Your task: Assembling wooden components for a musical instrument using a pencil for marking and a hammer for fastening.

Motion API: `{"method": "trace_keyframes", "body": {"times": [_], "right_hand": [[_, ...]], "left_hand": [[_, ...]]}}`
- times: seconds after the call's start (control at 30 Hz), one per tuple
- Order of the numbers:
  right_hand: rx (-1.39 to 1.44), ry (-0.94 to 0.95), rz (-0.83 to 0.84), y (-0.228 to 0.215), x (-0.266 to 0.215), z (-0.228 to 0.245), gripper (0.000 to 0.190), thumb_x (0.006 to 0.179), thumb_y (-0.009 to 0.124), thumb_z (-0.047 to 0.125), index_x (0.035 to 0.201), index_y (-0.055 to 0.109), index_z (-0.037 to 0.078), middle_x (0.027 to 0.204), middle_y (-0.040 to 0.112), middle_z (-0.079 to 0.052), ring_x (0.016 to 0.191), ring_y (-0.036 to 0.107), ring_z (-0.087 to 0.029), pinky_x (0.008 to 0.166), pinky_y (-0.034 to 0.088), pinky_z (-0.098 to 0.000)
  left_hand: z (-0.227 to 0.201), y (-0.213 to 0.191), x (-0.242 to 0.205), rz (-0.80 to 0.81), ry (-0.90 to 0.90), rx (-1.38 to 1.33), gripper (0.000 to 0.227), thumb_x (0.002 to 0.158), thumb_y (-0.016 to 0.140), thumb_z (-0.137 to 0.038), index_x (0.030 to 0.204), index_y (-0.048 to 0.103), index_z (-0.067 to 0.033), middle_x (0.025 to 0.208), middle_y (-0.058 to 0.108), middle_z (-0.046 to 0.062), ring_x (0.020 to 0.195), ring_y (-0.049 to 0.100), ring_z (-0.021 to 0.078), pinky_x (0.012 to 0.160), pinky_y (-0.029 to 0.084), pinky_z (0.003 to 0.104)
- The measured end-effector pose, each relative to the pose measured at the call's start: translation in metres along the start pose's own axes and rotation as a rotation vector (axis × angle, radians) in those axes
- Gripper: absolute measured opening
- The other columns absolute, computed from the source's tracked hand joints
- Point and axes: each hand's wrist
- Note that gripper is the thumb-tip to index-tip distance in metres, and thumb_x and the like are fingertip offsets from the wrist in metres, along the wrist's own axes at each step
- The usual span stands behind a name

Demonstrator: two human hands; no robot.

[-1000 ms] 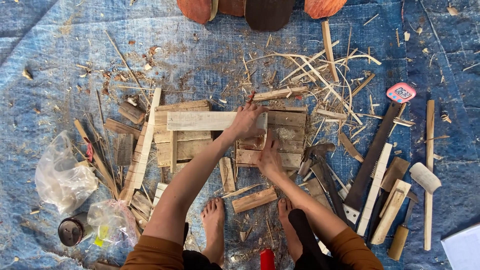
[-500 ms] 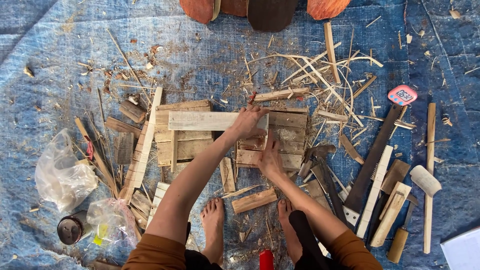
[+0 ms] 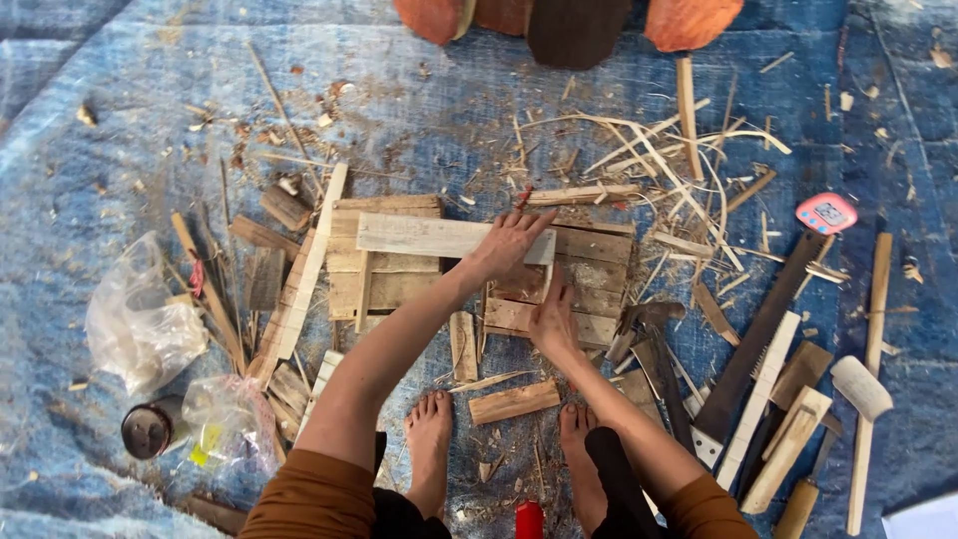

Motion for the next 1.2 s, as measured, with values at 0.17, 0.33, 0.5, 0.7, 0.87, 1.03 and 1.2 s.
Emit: {"method": "trace_keyframes", "body": {"times": [0.17, 0.33, 0.5, 0.7, 0.87, 1.03, 1.2], "right_hand": [[0.017, 0.029, 0.043, -0.017, -0.014, 0.025, 0.091, 0.088, 0.049, -0.002, 0.162, -0.001, 0.007, 0.139, 0.034, -0.041, 0.089, 0.067, -0.052, 0.057, 0.053, -0.0492], [0.038, 0.051, 0.008, -0.020, -0.016, 0.028, 0.085, 0.088, 0.048, 0.001, 0.162, 0.006, 0.008, 0.142, 0.036, -0.041, 0.111, 0.057, -0.065, 0.077, 0.054, -0.0635], [0.325, 0.035, -0.162, -0.024, -0.013, -0.018, 0.081, 0.089, 0.048, 0.003, 0.160, 0.010, -0.002, 0.154, 0.022, -0.044, 0.143, 0.026, -0.060, 0.115, 0.026, -0.0669], [0.413, -0.011, -0.058, -0.049, -0.039, 0.023, 0.084, 0.086, 0.043, -0.003, 0.163, 0.011, 0.010, 0.104, 0.066, -0.018, 0.090, 0.068, -0.036, 0.075, 0.053, -0.0467], [0.521, -0.122, -0.127, -0.064, -0.040, 0.038, 0.073, 0.086, 0.045, -0.004, 0.156, 0.026, 0.008, 0.102, 0.065, -0.017, 0.085, 0.070, -0.029, 0.073, 0.056, -0.0407], [0.620, -0.318, -0.216, -0.137, -0.043, 0.095, 0.043, 0.094, 0.046, -0.003, 0.136, 0.045, 0.003, 0.100, 0.063, -0.016, 0.079, 0.068, -0.026, 0.069, 0.061, -0.0370], [0.837, -0.130, -0.051, -0.194, -0.020, 0.144, 0.041, 0.099, 0.050, 0.007, 0.138, 0.046, -0.005, 0.096, 0.064, -0.012, 0.071, 0.068, -0.020, 0.065, 0.061, -0.0360]], "left_hand": [[-0.003, -0.043, -0.047, -0.027, -0.040, 0.217, 0.128, 0.069, 0.091, -0.035, 0.166, 0.009, -0.0177, 0.150, 0.048, 0.017, 0.147, 0.036, 0.0357, 0.122, 0.015, 0.060], [0.066, 0.019, -0.023, -0.100, -0.037, 0.259, 0.103, 0.070, 0.089, -0.023, 0.156, 0.032, -0.0228, 0.119, 0.062, 0.008, 0.116, 0.060, 0.0287, 0.098, 0.041, 0.045], [0.050, -0.055, -0.045, -0.169, -0.012, -0.114, 0.096, 0.071, 0.087, -0.013, 0.156, 0.043, -0.0228, 0.109, 0.070, 0.016, 0.106, 0.069, 0.0358, 0.090, 0.050, 0.044], [0.036, -0.123, -0.087, -0.013, 0.081, -0.915, 0.077, 0.073, 0.091, -0.021, 0.144, 0.062, -0.0182, 0.090, 0.070, 0.005, 0.082, 0.065, 0.0174, 0.071, 0.051, 0.030], [0.031, -0.126, -0.100, 0.069, 0.112, -1.143, 0.080, 0.075, 0.086, -0.008, 0.148, 0.056, -0.0120, 0.085, 0.070, 0.007, 0.075, 0.063, 0.0160, 0.068, 0.049, 0.028], [0.037, -0.131, -0.105, 0.049, 0.171, -1.169, 0.084, 0.075, 0.087, -0.006, 0.151, 0.052, -0.0120, 0.088, 0.070, 0.008, 0.079, 0.063, 0.0173, 0.070, 0.049, 0.030], [0.023, -0.162, -0.121, -0.076, 0.153, -0.927, 0.088, 0.072, 0.091, -0.008, 0.151, 0.052, -0.0035, 0.128, 0.068, 0.023, 0.116, 0.064, 0.0336, 0.097, 0.051, 0.042]]}}
Point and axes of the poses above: each hand's wrist, its own x-axis towards the middle knuckle, its own y-axis out of the palm, z = x × y
